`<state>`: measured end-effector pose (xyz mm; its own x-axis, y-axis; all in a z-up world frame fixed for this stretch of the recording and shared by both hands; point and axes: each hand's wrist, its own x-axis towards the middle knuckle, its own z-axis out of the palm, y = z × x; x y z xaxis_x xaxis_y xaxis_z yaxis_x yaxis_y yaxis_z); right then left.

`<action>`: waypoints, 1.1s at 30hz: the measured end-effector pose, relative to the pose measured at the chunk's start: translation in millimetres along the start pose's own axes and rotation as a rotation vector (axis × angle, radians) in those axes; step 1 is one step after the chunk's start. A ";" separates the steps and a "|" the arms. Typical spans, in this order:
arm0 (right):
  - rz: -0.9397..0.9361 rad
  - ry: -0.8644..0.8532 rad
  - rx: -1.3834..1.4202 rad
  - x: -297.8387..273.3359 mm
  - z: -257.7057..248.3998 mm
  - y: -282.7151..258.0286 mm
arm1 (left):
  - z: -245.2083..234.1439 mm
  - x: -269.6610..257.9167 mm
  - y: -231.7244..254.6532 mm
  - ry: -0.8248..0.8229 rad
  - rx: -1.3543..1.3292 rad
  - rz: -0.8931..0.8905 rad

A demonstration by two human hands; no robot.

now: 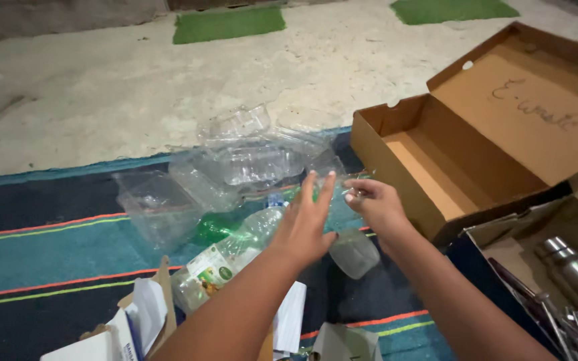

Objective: The person sorts recyclable materials into labeled cardboard boxes. They place metal items like a thermos and cutlery into the 'Metal' box, and plastic items like bottles and containers into the 'Plastic' box.

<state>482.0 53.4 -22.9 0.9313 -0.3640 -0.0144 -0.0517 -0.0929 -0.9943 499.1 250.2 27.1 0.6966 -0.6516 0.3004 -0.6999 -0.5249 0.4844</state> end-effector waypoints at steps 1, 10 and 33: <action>-0.026 0.002 -0.017 -6.0 0.3 -8.7 | -7.7 -1.2 2.9 0.047 0.051 0.039; -0.457 0.035 -0.730 -94.3 -30.1 -129.0 | -95.1 4.5 43.7 0.106 0.230 0.213; -0.625 -0.520 -1.005 -197.2 -212.4 60.0 | 18.7 -114.8 52.3 0.078 0.146 0.709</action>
<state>218.7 -77.2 -57.3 0.9141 0.3738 0.1573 0.4055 -0.8501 -0.3360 379.6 287.3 2.6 0.0732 -0.8243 0.5614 -0.9973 -0.0623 0.0385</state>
